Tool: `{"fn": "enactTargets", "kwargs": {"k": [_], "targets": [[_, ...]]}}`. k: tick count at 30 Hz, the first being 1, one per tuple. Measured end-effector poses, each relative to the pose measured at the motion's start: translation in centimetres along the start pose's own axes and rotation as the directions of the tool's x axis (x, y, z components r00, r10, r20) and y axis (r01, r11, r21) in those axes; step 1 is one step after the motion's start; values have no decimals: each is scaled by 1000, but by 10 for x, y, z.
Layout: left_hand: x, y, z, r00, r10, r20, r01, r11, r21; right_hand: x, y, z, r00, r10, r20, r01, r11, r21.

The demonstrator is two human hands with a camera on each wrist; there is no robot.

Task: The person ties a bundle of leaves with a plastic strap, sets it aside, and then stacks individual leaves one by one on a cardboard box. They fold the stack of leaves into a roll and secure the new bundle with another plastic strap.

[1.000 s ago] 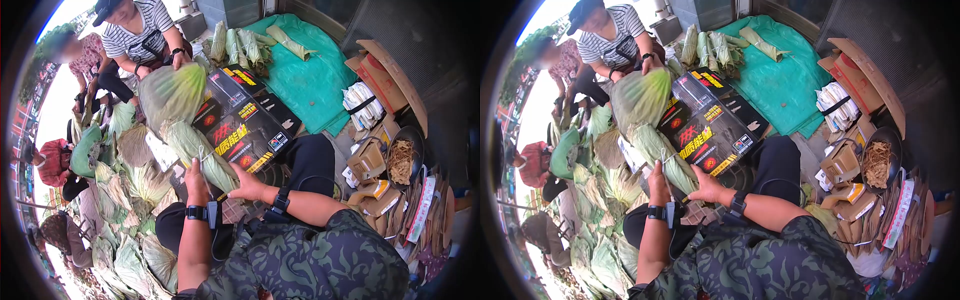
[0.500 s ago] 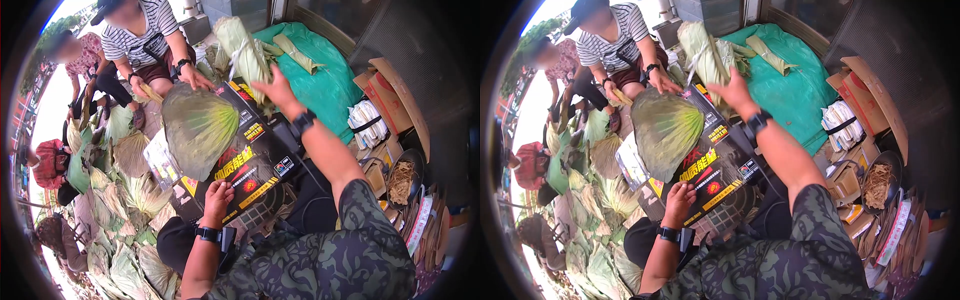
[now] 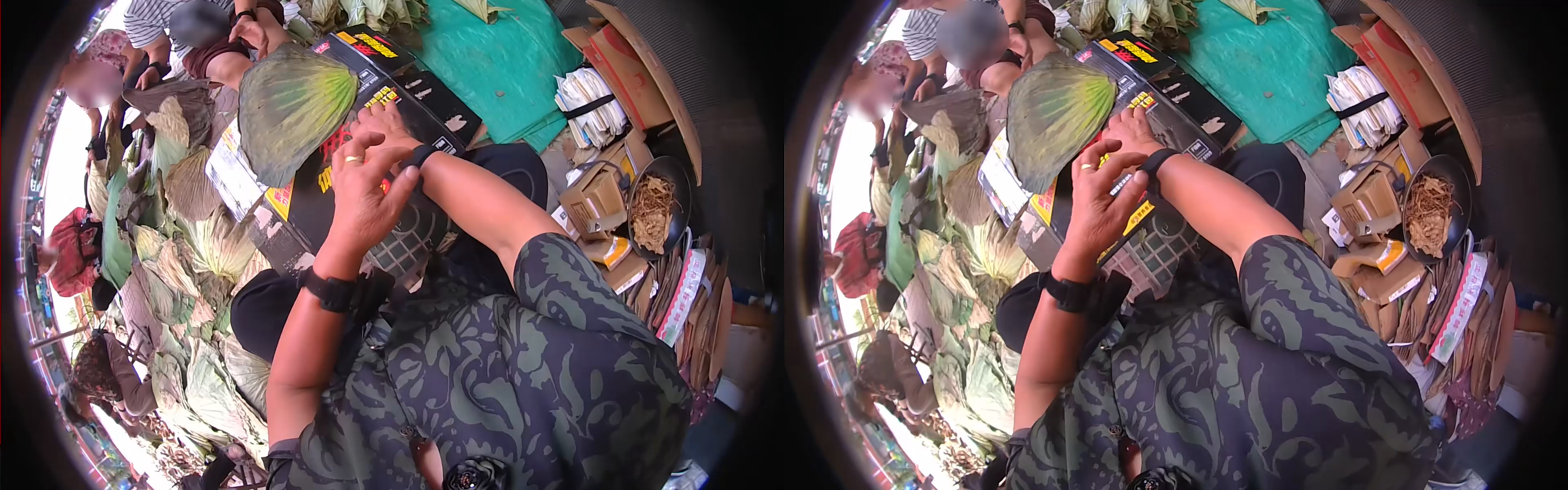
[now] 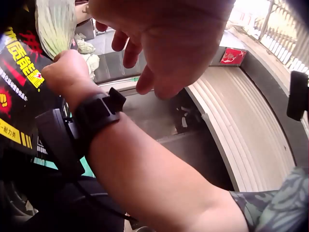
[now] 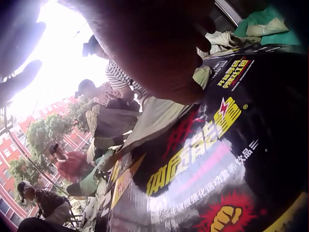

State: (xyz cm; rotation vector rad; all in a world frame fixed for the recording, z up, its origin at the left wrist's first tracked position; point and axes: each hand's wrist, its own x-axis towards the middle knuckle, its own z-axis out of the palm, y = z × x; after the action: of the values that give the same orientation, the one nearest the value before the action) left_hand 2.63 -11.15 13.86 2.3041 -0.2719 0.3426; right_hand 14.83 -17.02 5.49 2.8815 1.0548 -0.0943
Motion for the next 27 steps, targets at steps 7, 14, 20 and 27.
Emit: {"fn": "enactTargets", "kwargs": {"k": [7,14,20,27], "targets": [[-23,32,19,993,16,119,-20,999,30,-30,-9,-18,995,-37,92,52,985,-166],[-27,47,21,998,38,-52,-32,994,102,-38,-4,-26,999,19,47,-13,993,-118],[-18,53,24,973,-228,32,231,961,-150,-50,0,-30,998,-40,58,48,990,-133],[-25,51,42,967,-214,135,246,922,-300,-63,10,-23,997,68,42,-65,995,-79]]}}
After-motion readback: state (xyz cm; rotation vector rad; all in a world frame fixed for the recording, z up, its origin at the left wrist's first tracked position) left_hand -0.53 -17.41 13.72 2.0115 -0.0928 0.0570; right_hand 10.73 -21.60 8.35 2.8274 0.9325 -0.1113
